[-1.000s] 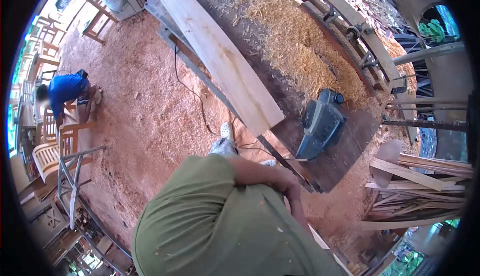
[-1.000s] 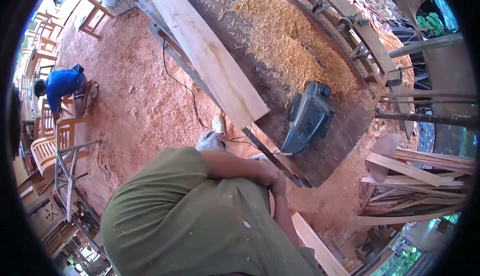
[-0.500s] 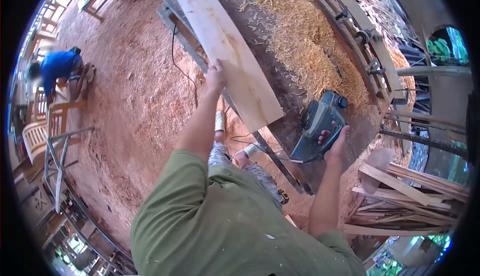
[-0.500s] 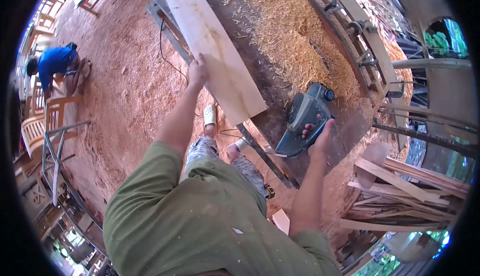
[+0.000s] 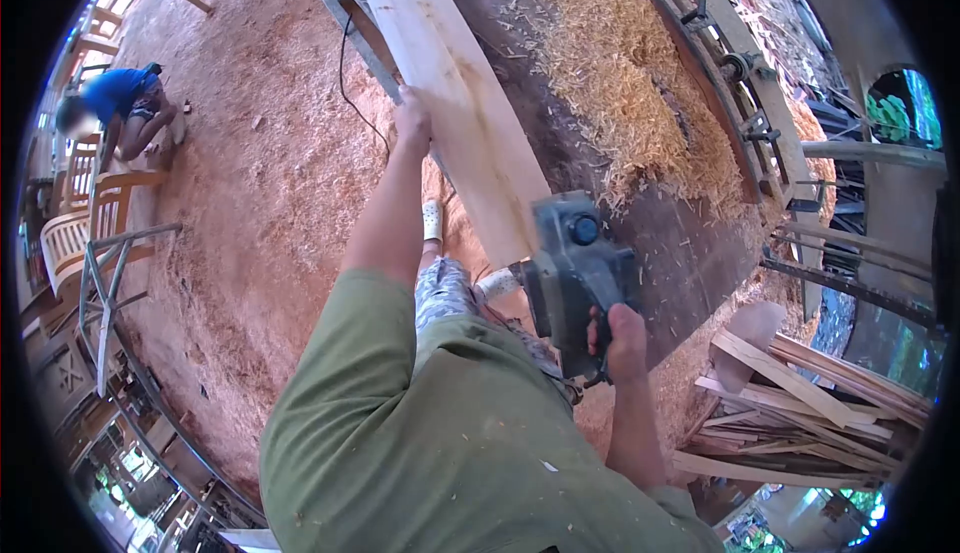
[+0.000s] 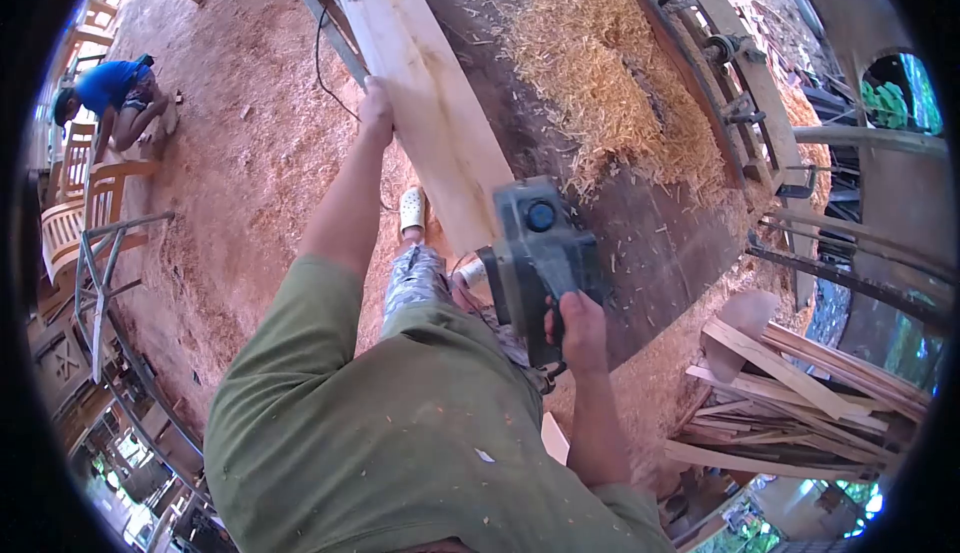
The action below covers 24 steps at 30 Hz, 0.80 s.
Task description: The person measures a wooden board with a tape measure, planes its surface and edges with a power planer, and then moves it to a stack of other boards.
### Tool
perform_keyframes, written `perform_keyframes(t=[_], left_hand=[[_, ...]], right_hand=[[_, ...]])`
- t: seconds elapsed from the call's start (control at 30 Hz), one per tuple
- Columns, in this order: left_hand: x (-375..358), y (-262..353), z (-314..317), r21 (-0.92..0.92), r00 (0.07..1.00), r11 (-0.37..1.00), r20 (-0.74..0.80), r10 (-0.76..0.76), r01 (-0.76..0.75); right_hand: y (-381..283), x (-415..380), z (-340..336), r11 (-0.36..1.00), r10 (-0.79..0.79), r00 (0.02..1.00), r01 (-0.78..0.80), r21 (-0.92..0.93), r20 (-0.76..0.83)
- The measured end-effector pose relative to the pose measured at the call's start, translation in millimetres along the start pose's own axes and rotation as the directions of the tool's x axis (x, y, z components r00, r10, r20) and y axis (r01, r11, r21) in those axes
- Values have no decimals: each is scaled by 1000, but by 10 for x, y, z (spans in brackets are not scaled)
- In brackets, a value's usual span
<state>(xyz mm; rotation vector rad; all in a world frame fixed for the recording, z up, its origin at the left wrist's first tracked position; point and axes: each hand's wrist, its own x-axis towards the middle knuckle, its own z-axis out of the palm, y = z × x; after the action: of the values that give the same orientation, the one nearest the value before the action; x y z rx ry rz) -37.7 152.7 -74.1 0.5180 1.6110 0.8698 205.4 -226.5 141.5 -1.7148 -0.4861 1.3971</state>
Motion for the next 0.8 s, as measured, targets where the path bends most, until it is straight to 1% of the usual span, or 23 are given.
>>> perform_keyframes(t=[0.07, 0.1, 0.13, 0.17, 0.23, 0.33, 0.37, 0.4, 0.5, 0.63, 0.7, 0.8], left_hand=[[227, -181, -56, 97, 997, 994, 59, 40, -46], [-13, 3, -77, 74, 990, 996, 129, -50, 41], [-159, 72, -91, 72, 992, 997, 116, -44, 36], [-247, 139, -99, 38, 981, 998, 182, -62, 56], [-126, 96, -169, -44, 944, 992, 316, -95, 114], [-60, 41, -199, -44, 935, 988, 333, -124, 147], [-56, 25, -197, -105, 928, 977, 344, -139, 185], [-147, 94, -206, -112, 927, 975, 349, -140, 190], [-94, 55, -256, -102, 887, 965, 427, -177, 242], [-79, -25, -261, -153, 896, 957, 414, -163, 245], [-33, -96, -286, -137, 862, 957, 480, -163, 257], [-113, 4, -304, -90, 857, 961, 479, -190, 263]], right_hand=[[-44, 187, 134, 1000, 19, 999, -19, -5, 34], [-66, 286, 194, 998, 32, 997, -29, -48, 67], [-83, 383, 266, 995, 47, 994, -38, -91, 98], [-97, 492, 354, 996, 32, 994, -23, -85, 106], [-212, 721, 531, 994, 20, 993, -8, -106, 113], [-421, 1021, 804, 992, 12, 996, -1, -129, 89], [-504, 1140, 917, 992, 20, 998, -11, -123, 67], [-578, 1252, 1018, 992, 19, 998, -11, -125, 61], [-850, 1634, 1337, 992, -36, 996, 46, -120, 81], [-1296, 2231, 1833, 980, -54, 993, 72, -186, 101], [-1504, 2522, 2101, 976, -68, 992, 88, -201, 106], [-1798, 3004, 2499, 968, -109, 987, 132, -212, 115]])
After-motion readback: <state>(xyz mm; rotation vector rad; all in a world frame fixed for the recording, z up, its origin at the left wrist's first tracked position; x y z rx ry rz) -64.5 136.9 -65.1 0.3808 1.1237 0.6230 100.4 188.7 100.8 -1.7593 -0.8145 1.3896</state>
